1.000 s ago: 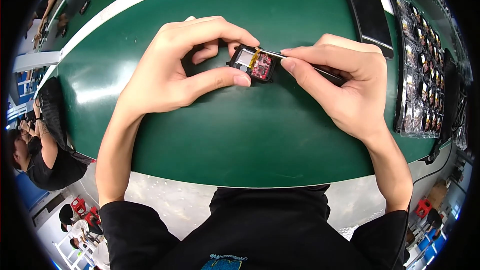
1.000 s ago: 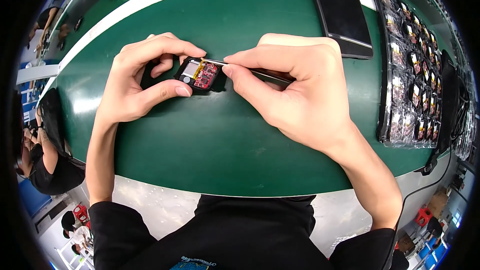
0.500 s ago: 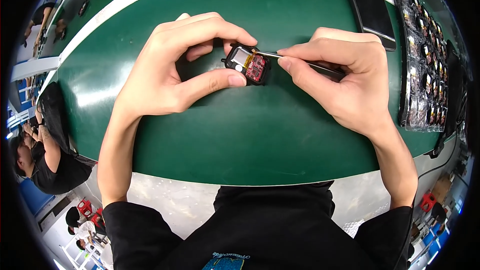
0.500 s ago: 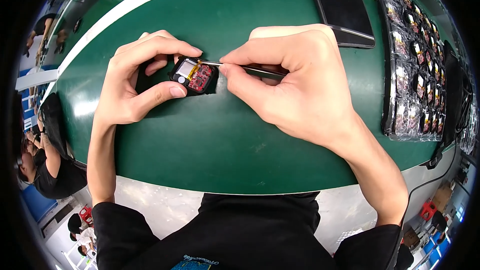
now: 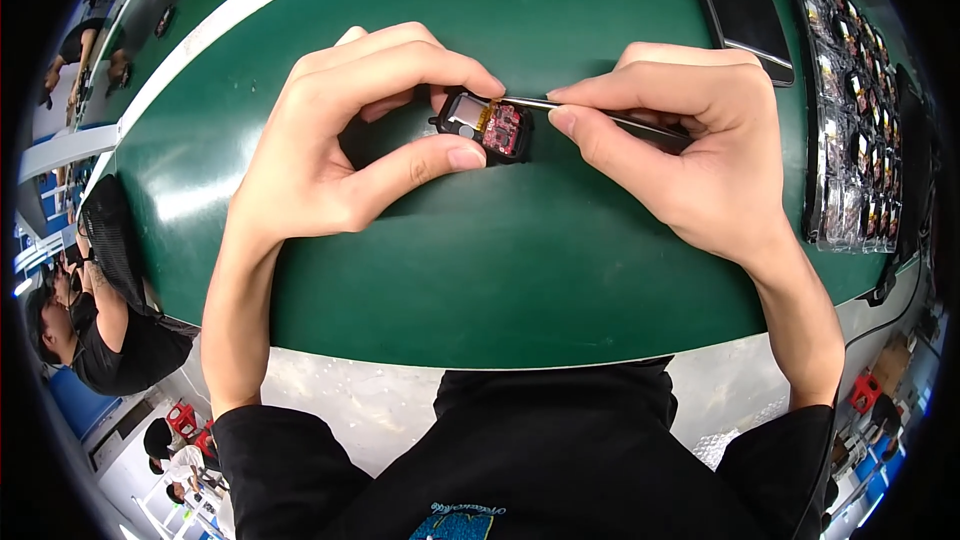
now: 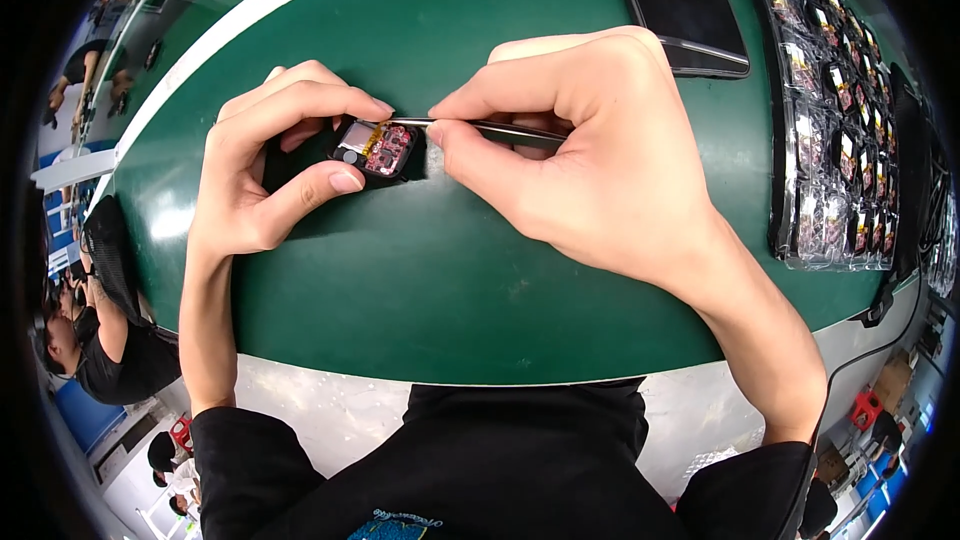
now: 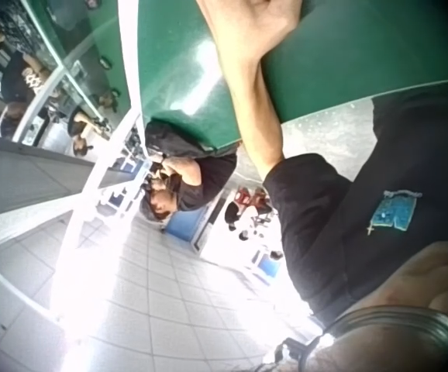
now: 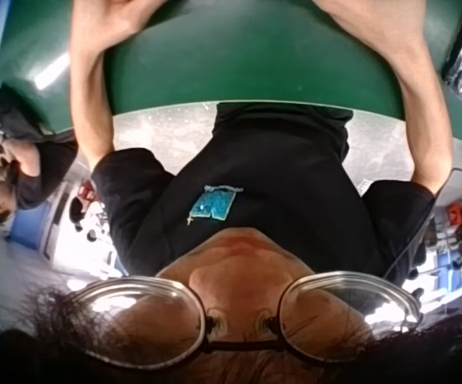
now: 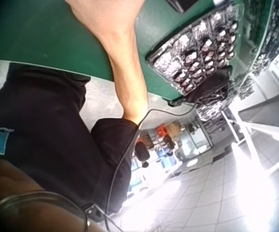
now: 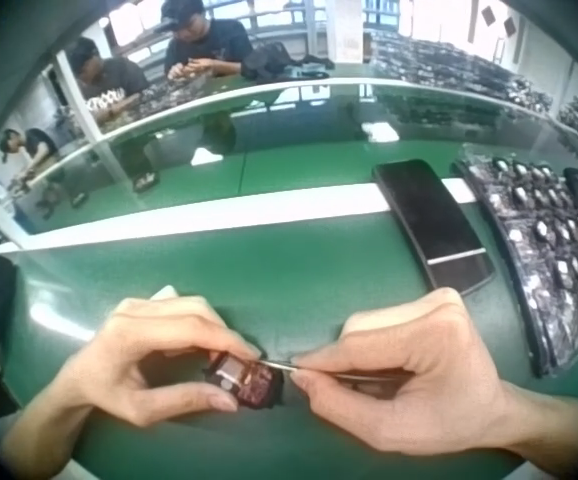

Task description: The recorder is assembling electronic components into smartwatch casings using tweezers and manual manipulation on a production line.

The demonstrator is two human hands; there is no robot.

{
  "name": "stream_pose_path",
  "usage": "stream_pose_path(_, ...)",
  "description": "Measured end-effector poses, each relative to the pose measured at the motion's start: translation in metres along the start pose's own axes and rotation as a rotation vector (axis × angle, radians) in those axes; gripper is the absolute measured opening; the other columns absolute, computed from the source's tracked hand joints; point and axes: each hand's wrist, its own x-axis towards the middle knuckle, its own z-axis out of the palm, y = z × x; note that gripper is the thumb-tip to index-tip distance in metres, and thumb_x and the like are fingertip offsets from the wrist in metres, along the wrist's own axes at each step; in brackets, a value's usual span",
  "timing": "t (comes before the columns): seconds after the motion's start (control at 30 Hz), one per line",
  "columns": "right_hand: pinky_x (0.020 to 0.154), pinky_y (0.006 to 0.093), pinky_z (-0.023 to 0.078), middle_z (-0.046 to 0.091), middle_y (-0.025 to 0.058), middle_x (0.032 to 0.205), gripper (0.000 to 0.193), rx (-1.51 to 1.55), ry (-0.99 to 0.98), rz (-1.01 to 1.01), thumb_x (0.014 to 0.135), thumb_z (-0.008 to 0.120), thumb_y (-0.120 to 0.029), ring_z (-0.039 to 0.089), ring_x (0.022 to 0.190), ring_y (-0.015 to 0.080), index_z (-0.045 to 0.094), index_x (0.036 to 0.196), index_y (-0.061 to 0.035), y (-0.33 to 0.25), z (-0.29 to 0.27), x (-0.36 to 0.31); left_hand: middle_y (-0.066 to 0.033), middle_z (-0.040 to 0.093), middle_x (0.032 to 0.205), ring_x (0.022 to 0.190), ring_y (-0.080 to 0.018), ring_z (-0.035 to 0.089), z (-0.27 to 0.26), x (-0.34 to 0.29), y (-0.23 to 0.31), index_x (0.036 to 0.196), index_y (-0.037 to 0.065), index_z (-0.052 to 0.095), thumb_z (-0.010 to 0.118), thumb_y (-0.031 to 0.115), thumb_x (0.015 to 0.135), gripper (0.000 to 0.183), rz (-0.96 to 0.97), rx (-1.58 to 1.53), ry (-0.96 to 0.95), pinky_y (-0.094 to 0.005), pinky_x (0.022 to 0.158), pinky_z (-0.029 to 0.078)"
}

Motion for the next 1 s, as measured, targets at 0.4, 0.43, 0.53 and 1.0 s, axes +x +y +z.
stream_pose_path(0.4,0.053,0.0259,0.037,0.067,0.0036,0.068,0.012,-0.01,0.0,-0.003,0.085,0.084,0.006,0.056,0.057,0.0068,0.085,0.097,0.0015,0.0,0.0,-0.002,-0.0058,0.074,0.098,0.075,-0.0147,0.047,0.002,-0.001,0.0,0.119,0.002,0.08,0.091,0.022,0.076,0.048,-0.019,0.01,-0.008,-0.0308,0.071,0.035)
stream_pose_path(0.43,0.053,0.0259,0.037,0.067,0.0036,0.068,0.012,-0.011,0.003,-0.002,0.085,0.084,0.006,0.056,0.057,0.0068,0.085,0.097,0.0015,0.002,0.0,-0.002,-0.0058,0.074,0.098,0.075,-0.0147,0.047,0.003,0.0,-0.001,0.119,0.002,0.08,0.091,0.022,0.076,0.048,-0.016,0.01,-0.011,-0.0308,0.071,0.035)
stream_pose_path(0.53,0.052,0.0258,0.037,0.068,0.0038,0.068,0.012,0.004,0.004,-0.043,0.085,0.084,0.006,0.057,0.057,0.007,0.085,0.096,0.0015,0.006,0.0,-0.003,-0.0058,0.074,0.099,0.075,-0.0147,0.047,0.002,0.0,0.001,0.118,0.002,0.08,0.09,0.021,0.076,0.047,-0.033,0.007,0.002,-0.0307,0.07,0.035)
stream_pose_path(1.0,0.061,0.0213,0.042,0.07,0.0009,0.088,0.012,0.021,0.064,-0.015,0.104,0.077,-0.002,0.061,0.073,0.003,0.079,0.115,0.0028,0.006,-0.007,0.001,-0.0009,0.065,0.09,0.071,-0.014,0.046,0.006,0.003,0.005,0.13,0.007,0.077,0.096,0.017,0.072,0.062,-0.006,0.052,0.032,-0.0315,0.073,0.032)
